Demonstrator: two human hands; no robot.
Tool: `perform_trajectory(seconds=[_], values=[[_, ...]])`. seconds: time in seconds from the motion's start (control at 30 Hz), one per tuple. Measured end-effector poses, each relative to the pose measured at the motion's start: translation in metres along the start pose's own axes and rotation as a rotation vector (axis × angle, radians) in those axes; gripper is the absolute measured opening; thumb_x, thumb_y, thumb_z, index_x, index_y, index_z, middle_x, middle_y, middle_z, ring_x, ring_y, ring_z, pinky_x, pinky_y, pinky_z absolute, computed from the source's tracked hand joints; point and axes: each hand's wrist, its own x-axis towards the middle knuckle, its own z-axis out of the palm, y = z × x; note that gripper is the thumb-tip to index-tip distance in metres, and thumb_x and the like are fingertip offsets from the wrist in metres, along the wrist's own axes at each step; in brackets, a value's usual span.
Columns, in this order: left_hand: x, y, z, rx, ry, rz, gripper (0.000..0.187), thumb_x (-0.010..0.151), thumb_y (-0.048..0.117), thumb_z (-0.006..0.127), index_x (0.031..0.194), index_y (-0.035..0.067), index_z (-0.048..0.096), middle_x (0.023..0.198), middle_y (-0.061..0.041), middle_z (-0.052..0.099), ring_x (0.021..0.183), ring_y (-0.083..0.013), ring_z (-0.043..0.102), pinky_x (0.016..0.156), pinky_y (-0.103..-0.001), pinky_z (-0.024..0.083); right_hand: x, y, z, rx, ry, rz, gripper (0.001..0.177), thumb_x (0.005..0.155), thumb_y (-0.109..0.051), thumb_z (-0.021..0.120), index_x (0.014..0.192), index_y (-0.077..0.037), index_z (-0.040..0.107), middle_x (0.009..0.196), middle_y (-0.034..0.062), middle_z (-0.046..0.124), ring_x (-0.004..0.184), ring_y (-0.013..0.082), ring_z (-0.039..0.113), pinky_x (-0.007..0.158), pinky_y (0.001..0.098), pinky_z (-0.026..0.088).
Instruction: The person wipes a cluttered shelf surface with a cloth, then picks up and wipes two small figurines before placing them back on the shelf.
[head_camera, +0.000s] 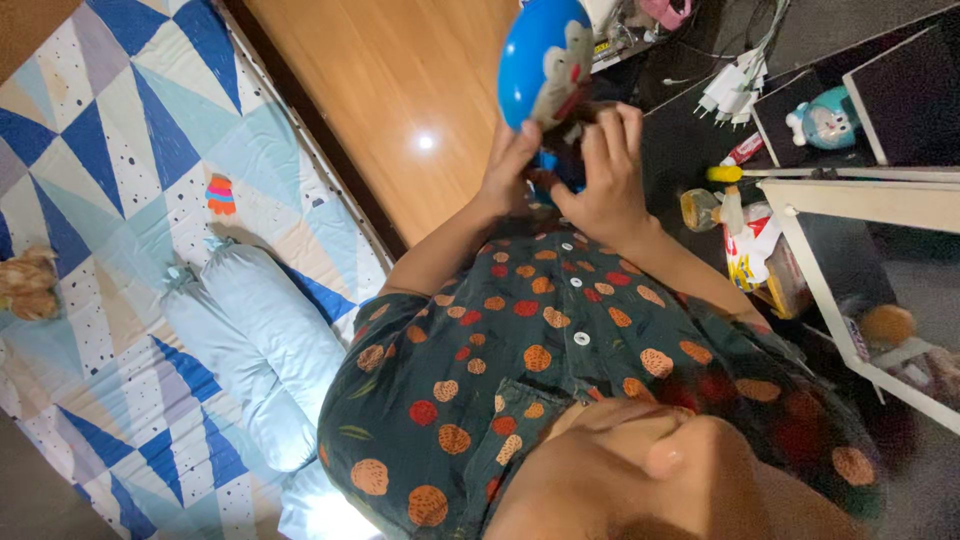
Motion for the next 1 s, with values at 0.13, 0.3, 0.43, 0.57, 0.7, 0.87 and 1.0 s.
perform_trajectory(seconds=[0.13, 0.3, 0.43, 0.57, 0.7, 0.87, 1.0], values=[[0.004, 0.012, 0.013, 0.253, -0.023, 0.088, 0.083, 0.101, 0.032, 0.076, 0.154, 0.006, 0.019, 0.148, -0.013, 0.039, 0.139, -0.0224, 0.042, 0.118, -0.038, 0.039, 0.007, 0.004, -0.004, 0.08, 0.04, 0.005, 0.048, 0.086, -0.019, 0.084, 0.12, 0.003, 0.057, 0.123, 0.0207, 0.054, 0.12, 0.0427, 0.049, 0.105, 0.055, 0.042], [0.009, 0.016, 0.024, 0.4, -0.004, 0.063, 0.081, 0.091, 0.019, 0.09, 0.142, 0.005, 0.028, 0.13, -0.013, 0.04, 0.122, -0.0202, 0.043, 0.115, -0.039, 0.043, 0.01, 0.019, -0.001, 0.172, 0.062, 0.015, 0.043, 0.086, -0.019, 0.083, 0.119, -0.003, 0.06, 0.115, 0.0152, 0.059, 0.112, 0.0357, 0.059, 0.099, 0.0509, 0.048], [0.007, 0.036, 0.03, 0.436, -0.215, 0.2, 0.091, 0.092, 0.018, 0.089, 0.155, 0.008, 0.024, 0.147, -0.013, 0.041, 0.143, -0.0223, 0.041, 0.125, -0.038, 0.034, -0.002, 0.034, 0.013, 0.528, 0.105, 0.314, 0.028, 0.097, -0.015, 0.081, 0.115, -0.002, 0.065, 0.109, 0.0101, 0.07, 0.099, 0.0209, 0.069, 0.09, 0.0377, 0.057], [0.009, 0.051, 0.037, 0.665, -0.14, 0.261, 0.096, 0.087, 0.029, 0.091, 0.156, 0.008, 0.028, 0.148, -0.015, 0.048, 0.14, -0.0261, 0.049, 0.125, -0.042, 0.04, -0.007, 0.053, 0.005, 0.963, 0.082, 0.47, 0.022, 0.098, -0.009, 0.079, 0.116, -0.003, 0.068, 0.109, 0.002, 0.071, 0.097, 0.0102, 0.066, 0.09, 0.0293, 0.055], [0.01, 0.063, 0.032, 0.76, -0.24, 0.111, 0.101, 0.08, 0.042, 0.093, 0.153, 0.005, 0.035, 0.138, -0.017, 0.062, 0.129, -0.0281, 0.065, 0.109, -0.04, 0.052, -0.012, 0.056, 0.0, 1.062, 0.07, 0.459, 0.023, 0.098, -0.009, 0.08, 0.116, -0.002, 0.069, 0.109, 0.0015, 0.072, 0.099, 0.0095, 0.066, 0.093, 0.0284, 0.054], [0.004, 0.062, 0.031, 0.816, -0.21, 0.097, 0.085, 0.079, 0.038, 0.091, 0.146, 0.006, 0.049, 0.117, -0.015, 0.074, 0.106, -0.0261, 0.078, 0.094, -0.036, 0.061, -0.019, 0.053, 0.008, 1.009, 0.09, 0.54, 0.022, 0.098, -0.014, 0.081, 0.112, -0.002, 0.071, 0.104, -0.0002, 0.073, 0.093, 0.007, 0.065, 0.086, 0.026, 0.054], [0.0, 0.052, 0.028, 0.927, -0.134, 0.123, 0.086, 0.077, 0.039, 0.091, 0.144, 0.007, 0.049, 0.11, -0.014, 0.076, 0.097, -0.0265, 0.08, 0.088, -0.036, 0.063, -0.02, 0.049, 0.008, 0.743, 0.125, 0.459, 0.02, 0.098, -0.013, 0.086, 0.103, -0.002, 0.071, 0.095, 0.0012, 0.071, 0.084, 0.0067, 0.062, 0.077, 0.0268, 0.051]])
